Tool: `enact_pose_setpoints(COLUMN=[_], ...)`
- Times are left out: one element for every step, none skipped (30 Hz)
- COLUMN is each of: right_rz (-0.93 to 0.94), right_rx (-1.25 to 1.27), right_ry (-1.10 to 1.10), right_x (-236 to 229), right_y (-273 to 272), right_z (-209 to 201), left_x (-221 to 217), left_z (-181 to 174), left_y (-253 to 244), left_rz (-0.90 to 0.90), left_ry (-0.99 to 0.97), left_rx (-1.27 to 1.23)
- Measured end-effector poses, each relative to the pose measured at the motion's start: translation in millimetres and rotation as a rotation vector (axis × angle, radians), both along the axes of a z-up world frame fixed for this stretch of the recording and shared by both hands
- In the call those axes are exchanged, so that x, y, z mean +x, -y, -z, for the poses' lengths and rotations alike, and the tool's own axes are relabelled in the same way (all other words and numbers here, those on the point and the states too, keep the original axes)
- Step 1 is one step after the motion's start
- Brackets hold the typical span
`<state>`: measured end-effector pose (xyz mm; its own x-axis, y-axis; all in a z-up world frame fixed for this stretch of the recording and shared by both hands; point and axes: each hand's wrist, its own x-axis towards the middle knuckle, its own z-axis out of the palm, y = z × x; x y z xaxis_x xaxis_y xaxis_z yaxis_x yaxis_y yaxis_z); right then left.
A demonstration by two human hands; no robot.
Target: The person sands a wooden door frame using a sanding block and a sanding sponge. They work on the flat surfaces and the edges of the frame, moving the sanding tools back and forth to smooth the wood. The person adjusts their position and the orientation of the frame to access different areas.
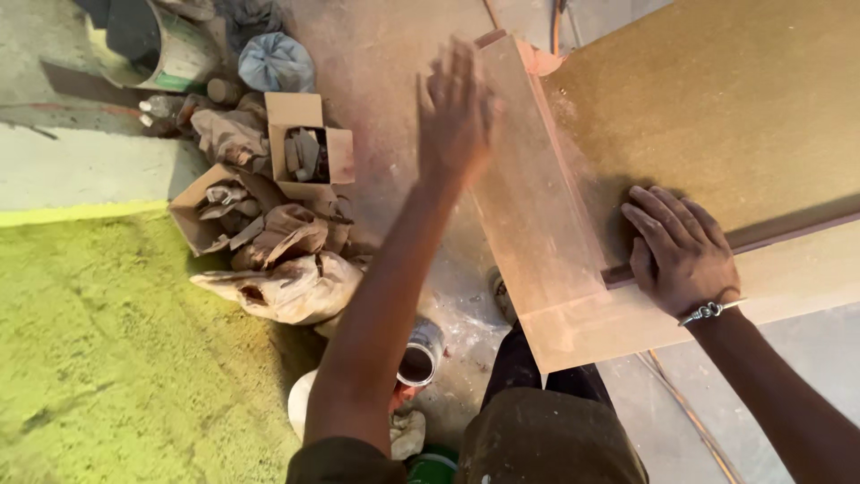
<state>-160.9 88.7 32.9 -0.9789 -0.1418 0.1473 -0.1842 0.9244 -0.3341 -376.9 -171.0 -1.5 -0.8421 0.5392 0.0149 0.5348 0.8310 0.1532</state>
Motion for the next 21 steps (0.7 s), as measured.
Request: enact_pose_setpoints(right_rz=[-0.005,-0.004,0.001,0.006,0.001,-0.005,-0.009,-0.003,-0.007,-0.011,-0.009,-0.006,-0.001,-0.006,-0.008,-0.01,-0.008,-0.005,-0.006,-0.01,-0.015], right_rx=[-0.007,-0.015,-0.02,-0.025,-0.024,-0.022,-0.018,-0.008,-0.003,0.002,-0.015,-0.032,-0.046,-0.037,-0.023,-0.008,-0.016,-0.025,-0.04,-0.043,-0.042], right_ry=[0.004,0.006,0.001,-0.004,-0.005,-0.005,-0.01,-0.001,0.007,0.015,0.007,-0.001,-0.014,-0.023,-0.013,-0.002,-0.001,-0.001,-0.02,-0.025,-0.036], right_x=[-1,-1,-1,-4,-1,1,0,2,2,2,1,2,0,-6,-2,1,4,7,0,-1,0], right_y=[2,3,3,4,4,2,1,1,1,1,2,3,4,4,2,1,1,1,2,3,3], right_z=[1,1,1,1,2,3,4,4,4,2,3,2,1,2,2,4,6,6,8,7,4], left_x=[25,39,29,13,4,-5,-14,-16,-6,18,45,71,88,91,73,34,17,26,30,35,49], left_z=[-5,-9,-13,-15,-11,-6,1,7,12,15,16,15,13,12,18,25,28,31,30,27,22], left_y=[-9,-14,-12,-9,-5,0,2,4,6,6,4,1,-1,-1,-2,-3,-3,-8,-17,-23,-25], left_rz=[0.104,0.207,0.124,0.043,-0.033,-0.109,-0.184,-0.259,-0.248,-0.237,-0.222,-0.208,-0.19,-0.172,-0.238,-0.303,-0.372,-0.42,-0.468,-0.517,-0.487], left_ry=[0.031,0.064,0.03,-0.004,-0.021,-0.037,-0.058,-0.08,-0.079,-0.078,-0.087,-0.097,-0.111,-0.125,-0.148,-0.17,-0.191,-0.205,-0.24,-0.276,-0.262], left_rx=[-0.284,-0.567,-0.467,-0.366,-0.262,-0.158,-0.052,0.055,0.058,0.062,0.062,0.062,0.065,0.068,0.081,0.093,0.103,0.093,0.08,0.067,0.05])
